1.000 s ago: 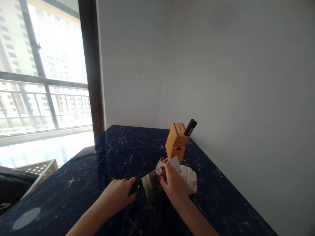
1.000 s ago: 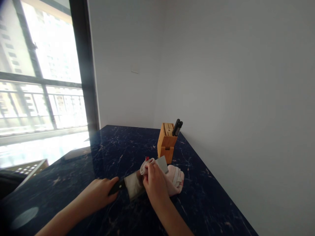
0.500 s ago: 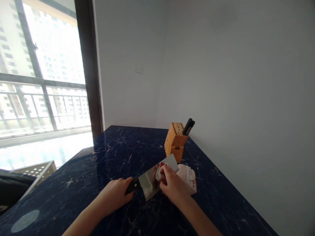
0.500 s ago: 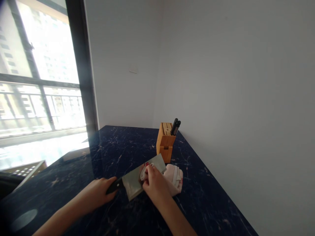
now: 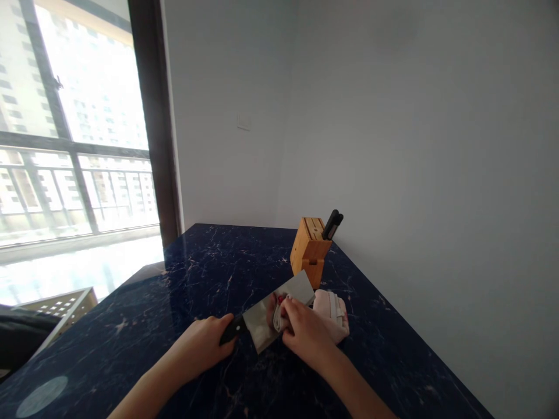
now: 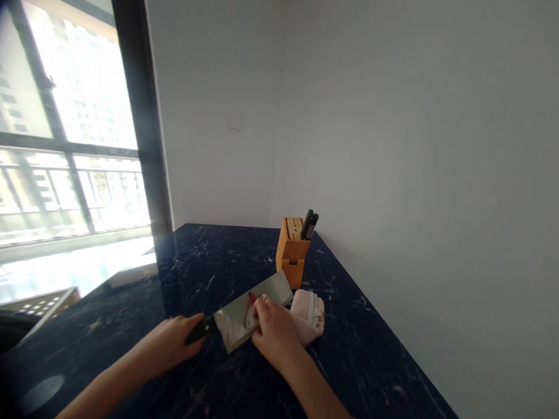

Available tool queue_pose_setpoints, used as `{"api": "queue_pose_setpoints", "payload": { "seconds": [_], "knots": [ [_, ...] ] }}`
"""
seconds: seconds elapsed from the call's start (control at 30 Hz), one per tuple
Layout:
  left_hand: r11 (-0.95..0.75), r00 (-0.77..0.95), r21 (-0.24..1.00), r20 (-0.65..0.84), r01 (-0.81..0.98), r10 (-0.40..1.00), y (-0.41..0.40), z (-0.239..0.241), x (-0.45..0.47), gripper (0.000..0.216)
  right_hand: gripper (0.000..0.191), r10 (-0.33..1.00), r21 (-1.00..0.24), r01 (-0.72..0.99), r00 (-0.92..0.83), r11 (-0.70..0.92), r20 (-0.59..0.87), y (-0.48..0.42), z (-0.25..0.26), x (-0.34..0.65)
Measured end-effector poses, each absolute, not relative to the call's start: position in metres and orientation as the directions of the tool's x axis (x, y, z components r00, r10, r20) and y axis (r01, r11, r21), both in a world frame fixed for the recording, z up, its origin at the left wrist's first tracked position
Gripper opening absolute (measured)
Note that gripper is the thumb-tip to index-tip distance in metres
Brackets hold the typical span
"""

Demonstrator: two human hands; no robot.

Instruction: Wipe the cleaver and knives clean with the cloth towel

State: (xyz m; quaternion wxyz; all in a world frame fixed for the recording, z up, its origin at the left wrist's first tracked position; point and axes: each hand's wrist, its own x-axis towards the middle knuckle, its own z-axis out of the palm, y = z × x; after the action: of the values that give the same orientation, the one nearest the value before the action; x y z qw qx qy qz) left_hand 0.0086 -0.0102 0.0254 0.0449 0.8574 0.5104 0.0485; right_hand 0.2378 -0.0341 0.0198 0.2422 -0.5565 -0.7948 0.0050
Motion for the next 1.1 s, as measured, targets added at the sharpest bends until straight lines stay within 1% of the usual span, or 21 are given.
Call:
{"api": "queue_pose_setpoints", "payload": {
  "seconds": [0.07,0.13,0.3,0.37,0.47,0.6,0.67,0.73,0.8,0.93,1.0,1.1],
  "knots": [
    [-0.472,0.472,0.126,0.033,0.872,0.881,-0.01,0.026,0.009,0.021,0.026,0.893,-0.267,0.906,-0.204,0.328,0.402,-0.029,0.018,0.245],
    [-0.467,0.467,0.13,0.029,0.875,0.884,-0.01,0.025,0.008,0.02,0.028,0.887,-0.245,0.91,-0.215,0.334,0.409,-0.029,0.016,0.246],
    [-0.473,0.471,0.153,0.055,0.867,0.881,-0.007,0.019,0.006,0.02,0.034,0.817,-0.183,0.835,-0.421,0.518,0.393,-0.042,0.012,0.225],
    [-0.475,0.471,0.15,0.064,0.867,0.88,-0.007,0.018,0.005,0.02,0.033,0.807,-0.166,0.827,-0.446,0.537,0.387,-0.045,0.012,0.221],
    [-0.471,0.469,0.155,0.055,0.868,0.882,-0.008,0.02,0.006,0.022,0.034,0.842,-0.166,0.871,-0.372,0.462,0.39,-0.04,0.014,0.228],
    [-0.454,0.46,0.184,0.008,0.872,0.888,-0.009,0.024,0.008,0.023,0.031,0.918,-0.185,0.957,-0.144,0.225,0.37,-0.025,0.015,0.256],
    [-0.456,0.461,0.178,0.013,0.872,0.887,-0.009,0.024,0.007,0.022,0.03,0.928,-0.214,0.972,-0.015,0.101,0.373,-0.019,0.016,0.269],
    [-0.47,0.47,0.164,0.039,0.867,0.882,-0.008,0.023,0.006,0.021,0.028,0.919,-0.247,0.969,0.07,0.031,0.389,-0.016,0.018,0.278],
    [-0.488,0.484,0.154,0.062,0.859,0.873,-0.007,0.021,0.005,0.02,0.026,0.91,-0.265,0.964,0.103,0.008,0.402,-0.015,0.02,0.284],
    [-0.501,0.494,0.127,0.082,0.856,0.865,-0.009,0.02,0.004,0.021,0.021,0.902,-0.296,0.955,0.107,0.024,0.419,-0.014,0.021,0.289],
    [-0.505,0.498,0.098,0.088,0.858,0.863,-0.011,0.022,0.006,0.022,0.02,0.888,-0.343,0.937,0.099,0.069,0.449,-0.013,0.021,0.289],
    [-0.518,0.512,0.048,0.094,0.854,0.854,-0.015,0.027,0.009,0.023,0.02,0.829,-0.413,0.893,0.088,0.18,0.553,-0.01,0.022,0.289]
  ]
}}
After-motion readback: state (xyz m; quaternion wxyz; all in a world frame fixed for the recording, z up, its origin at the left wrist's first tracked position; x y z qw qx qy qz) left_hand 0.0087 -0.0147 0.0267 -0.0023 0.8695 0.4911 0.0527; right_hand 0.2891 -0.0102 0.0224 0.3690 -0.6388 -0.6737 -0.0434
